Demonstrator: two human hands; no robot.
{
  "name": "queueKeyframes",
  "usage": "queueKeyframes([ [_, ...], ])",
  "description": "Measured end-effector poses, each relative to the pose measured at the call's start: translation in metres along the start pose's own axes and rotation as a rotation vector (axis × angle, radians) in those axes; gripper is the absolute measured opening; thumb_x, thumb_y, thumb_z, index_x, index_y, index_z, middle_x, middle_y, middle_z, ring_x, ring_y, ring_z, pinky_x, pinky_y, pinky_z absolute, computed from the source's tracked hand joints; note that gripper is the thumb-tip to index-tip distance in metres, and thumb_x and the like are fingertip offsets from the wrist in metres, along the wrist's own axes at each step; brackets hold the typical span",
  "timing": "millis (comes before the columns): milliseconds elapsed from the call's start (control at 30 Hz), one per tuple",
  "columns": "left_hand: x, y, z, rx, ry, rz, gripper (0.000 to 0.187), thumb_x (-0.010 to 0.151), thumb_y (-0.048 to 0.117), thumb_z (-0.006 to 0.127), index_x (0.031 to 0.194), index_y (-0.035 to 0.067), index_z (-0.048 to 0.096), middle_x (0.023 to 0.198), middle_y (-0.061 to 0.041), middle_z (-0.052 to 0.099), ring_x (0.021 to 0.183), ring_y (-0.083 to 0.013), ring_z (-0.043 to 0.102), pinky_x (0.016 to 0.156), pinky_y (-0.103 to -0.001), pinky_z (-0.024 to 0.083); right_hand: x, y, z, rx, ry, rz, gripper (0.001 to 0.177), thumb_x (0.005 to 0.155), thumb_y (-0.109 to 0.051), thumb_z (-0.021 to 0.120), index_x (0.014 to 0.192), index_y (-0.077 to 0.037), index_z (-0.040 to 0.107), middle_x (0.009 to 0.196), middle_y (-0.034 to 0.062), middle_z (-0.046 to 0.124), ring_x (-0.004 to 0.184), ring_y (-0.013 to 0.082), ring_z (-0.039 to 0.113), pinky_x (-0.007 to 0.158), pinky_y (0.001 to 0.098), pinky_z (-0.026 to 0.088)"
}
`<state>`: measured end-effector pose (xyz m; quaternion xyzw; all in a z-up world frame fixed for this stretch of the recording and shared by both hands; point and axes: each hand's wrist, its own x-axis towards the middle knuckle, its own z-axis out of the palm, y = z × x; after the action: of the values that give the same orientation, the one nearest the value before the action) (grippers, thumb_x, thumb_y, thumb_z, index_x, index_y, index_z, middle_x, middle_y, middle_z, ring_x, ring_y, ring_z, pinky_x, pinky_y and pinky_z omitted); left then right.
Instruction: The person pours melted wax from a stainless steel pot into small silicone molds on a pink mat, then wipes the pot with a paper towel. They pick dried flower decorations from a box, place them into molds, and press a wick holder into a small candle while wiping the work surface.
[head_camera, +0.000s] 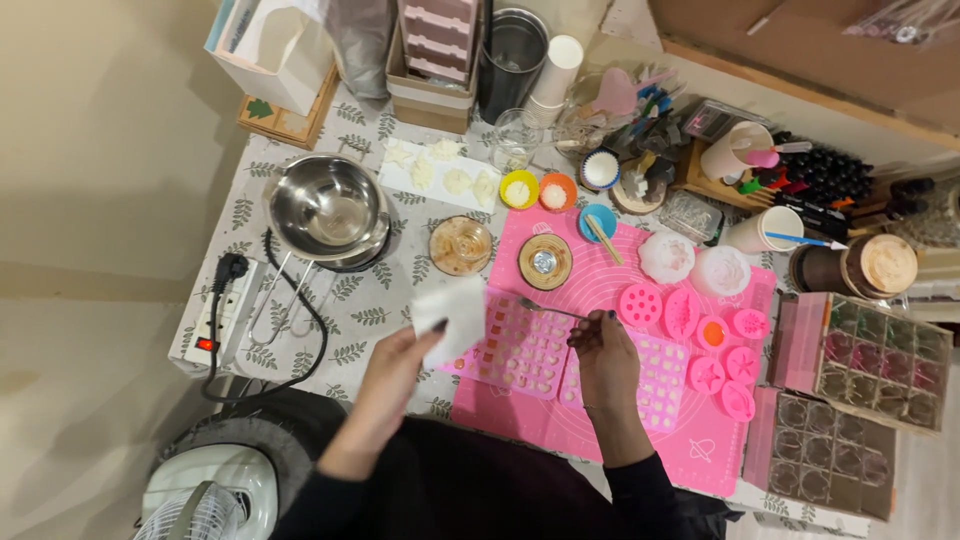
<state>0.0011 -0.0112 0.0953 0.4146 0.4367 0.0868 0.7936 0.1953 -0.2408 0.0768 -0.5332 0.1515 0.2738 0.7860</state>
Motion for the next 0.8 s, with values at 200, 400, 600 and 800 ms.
queueKeyframes([
  [200,-0.046,0.148,-0.029,0.872,0.246,0.442,0.02,0.093,0.018,0.074,0.109,0.006,0.081,0.095,-0.013,0.077,0.079,-0.0209,0.068,0.069,-0.032,0.052,0.003,0.009,-0.001,0.016,0.017,0.054,0.025,0.108,-0.021,0.045,0.098,-0.003,0.059,0.088,0.0084,0.06,0.082,0.0227,0.057,0.079,0.0401,0.05],
  [400,0.047,0.184,-0.068,1.306,0.295,1.187,0.021,0.089,0.003,0.071,0.11,0.004,0.076,0.106,-0.018,0.074,0.092,-0.0356,0.073,0.084,-0.042,0.058,0.007,0.022,-0.003,0.011,0.03,0.083,0.025,0.11,-0.022,0.046,0.098,-0.004,0.059,0.088,0.0073,0.058,0.082,0.0221,0.055,0.081,0.0393,0.049],
  [600,0.089,0.187,-0.067,1.513,0.129,0.968,0.022,0.086,0.004,0.071,0.106,0.004,0.078,0.096,-0.018,0.075,0.08,-0.0348,0.073,0.076,-0.043,0.059,0.0,0.022,0.013,-0.011,0.103,0.065,0.026,0.109,-0.023,0.045,0.099,-0.004,0.059,0.089,0.0072,0.058,0.082,0.0215,0.055,0.081,0.039,0.049],
  [800,0.122,0.167,-0.083,1.703,0.041,0.901,0.026,0.082,0.003,0.068,0.105,0.008,0.079,0.093,-0.017,0.075,0.08,-0.0329,0.075,0.072,-0.042,0.06,-0.002,0.027,0.024,0.006,0.137,0.072,0.026,0.108,-0.023,0.047,0.099,-0.003,0.06,0.089,0.0094,0.06,0.081,0.0229,0.057,0.079,0.0393,0.05],
])
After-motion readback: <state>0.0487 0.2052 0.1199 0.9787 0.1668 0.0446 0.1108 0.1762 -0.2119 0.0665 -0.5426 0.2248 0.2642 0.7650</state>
